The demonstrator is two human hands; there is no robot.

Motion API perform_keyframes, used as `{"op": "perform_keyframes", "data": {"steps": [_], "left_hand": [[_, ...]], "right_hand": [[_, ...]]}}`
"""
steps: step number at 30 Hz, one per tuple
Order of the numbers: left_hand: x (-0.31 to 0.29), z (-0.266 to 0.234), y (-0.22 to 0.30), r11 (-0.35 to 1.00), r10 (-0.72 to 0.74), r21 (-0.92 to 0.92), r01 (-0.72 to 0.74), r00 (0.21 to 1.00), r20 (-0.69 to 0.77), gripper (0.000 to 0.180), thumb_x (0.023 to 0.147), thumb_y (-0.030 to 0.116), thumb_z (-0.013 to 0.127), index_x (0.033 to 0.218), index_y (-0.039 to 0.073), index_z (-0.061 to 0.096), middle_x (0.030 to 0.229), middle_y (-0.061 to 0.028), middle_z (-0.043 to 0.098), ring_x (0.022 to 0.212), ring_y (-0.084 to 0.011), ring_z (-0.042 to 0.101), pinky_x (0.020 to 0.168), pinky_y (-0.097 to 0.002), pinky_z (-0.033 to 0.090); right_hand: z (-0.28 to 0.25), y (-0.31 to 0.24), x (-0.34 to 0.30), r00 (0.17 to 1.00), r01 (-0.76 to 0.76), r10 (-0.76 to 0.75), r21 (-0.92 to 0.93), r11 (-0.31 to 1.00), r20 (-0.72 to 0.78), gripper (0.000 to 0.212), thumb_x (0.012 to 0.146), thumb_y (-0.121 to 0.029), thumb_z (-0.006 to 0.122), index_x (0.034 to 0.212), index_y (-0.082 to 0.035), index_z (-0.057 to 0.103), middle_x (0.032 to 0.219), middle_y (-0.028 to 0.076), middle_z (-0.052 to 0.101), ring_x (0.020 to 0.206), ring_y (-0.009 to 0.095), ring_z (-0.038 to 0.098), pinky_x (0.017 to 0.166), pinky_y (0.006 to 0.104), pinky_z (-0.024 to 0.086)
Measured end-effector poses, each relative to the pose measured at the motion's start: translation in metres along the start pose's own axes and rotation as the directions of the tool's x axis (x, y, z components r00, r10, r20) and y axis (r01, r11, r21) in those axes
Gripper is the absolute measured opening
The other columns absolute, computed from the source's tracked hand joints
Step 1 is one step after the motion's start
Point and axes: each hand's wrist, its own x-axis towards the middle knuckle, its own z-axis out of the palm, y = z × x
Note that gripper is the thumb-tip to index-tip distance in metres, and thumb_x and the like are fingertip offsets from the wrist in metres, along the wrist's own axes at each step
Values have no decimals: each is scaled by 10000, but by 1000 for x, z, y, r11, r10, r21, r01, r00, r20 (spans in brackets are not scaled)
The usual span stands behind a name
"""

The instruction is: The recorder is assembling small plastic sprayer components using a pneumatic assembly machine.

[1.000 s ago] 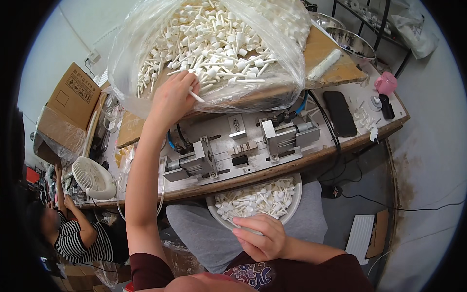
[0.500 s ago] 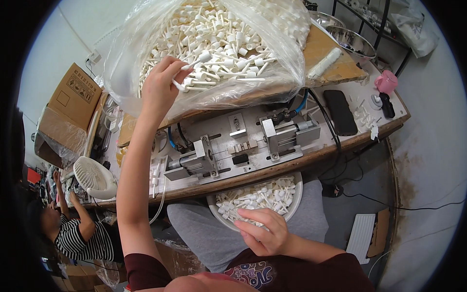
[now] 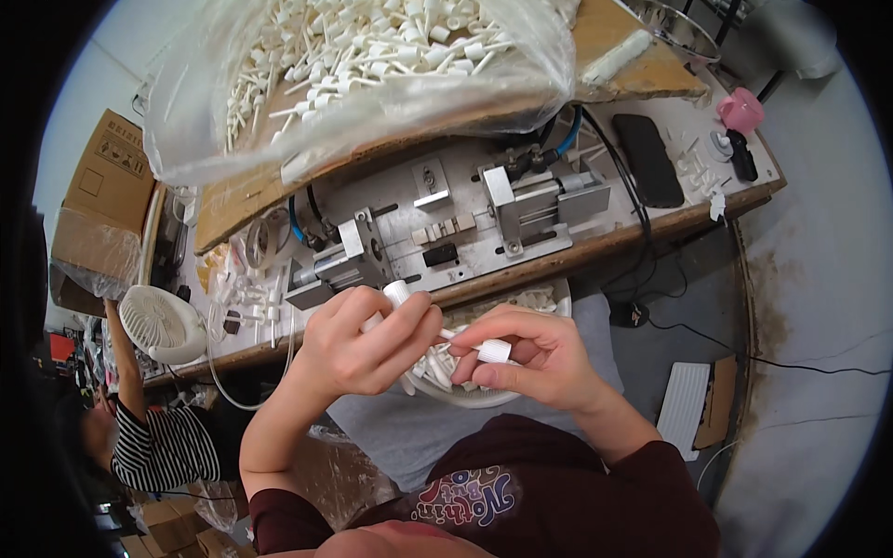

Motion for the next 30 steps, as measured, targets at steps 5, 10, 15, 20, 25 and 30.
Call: {"op": "perform_keyframes", "data": {"steps": [5, 10, 15, 20, 25, 30], "left_hand": [[-31, 5, 7, 812, -461, -409, 417, 888, -9, 128, 854, 17, 696, 977, 28, 729, 904, -83, 691, 691, -164, 554, 589, -245, 471], [-53, 18, 41, -82, -890, -879, 471, 362, 277, 286, 1034, 204, 528, 939, -19, 681, 1009, -110, 646, 692, -79, 511, 586, -223, 428], [-47, 21, 54, -384, -875, -904, 188, 238, 422, 455, 1080, 329, 420, 854, -16, 613, 992, -104, 581, 639, -52, 436, 547, -208, 403], [-51, 29, 60, -455, -855, -876, 160, 195, 480, 452, 1089, 349, 386, 864, 19, 597, 841, -53, 564, 622, -56, 469, 542, -201, 402], [-52, 33, 66, -487, -847, -856, 173, 147, 511, 448, 1088, 360, 386, 867, 32, 597, 788, -34, 566, 614, -56, 502, 549, -201, 415], [-54, 37, 70, -488, -847, -846, 216, 116, 518, 445, 1082, 369, 405, 879, 27, 603, 786, -31, 584, 619, -55, 519, 557, -198, 425]], "right_hand": [[-12, 16, 10, 986, 62, -117, -388, 920, -119, 373, 794, 76, 751, 1159, 62, 675, 1092, 180, 679, 927, 254, 729, 748, 294, 604], [-10, 42, 47, 861, 264, -500, -921, 285, 92, 364, 779, 79, 753, 1138, 57, 694, 1150, 142, 669, 878, 196, 727, 706, 275, 590], [-18, 65, 64, 855, 284, -406, -947, -153, 322, 346, 774, -5, 731, 1112, 55, 687, 1244, 202, 642, 832, 252, 715, 703, 317, 583], [-5, 63, 67, 891, 255, -335, -948, -190, 307, 359, 767, -21, 730, 1106, 79, 673, 1237, 201, 645, 866, 244, 703, 721, 321, 578], [-5, 49, 71, 895, 286, -266, -918, -275, 358, 351, 732, -45, 715, 1065, 60, 690, 1213, 174, 667, 741, 185, 662, 628, 294, 535], [-6, 39, 77, 891, 317, -199, -874, -368, 407, 291, 740, -78, 676, 1010, 26, 714, 1175, 138, 694, 686, 116, 639, 586, 258, 484]]}}
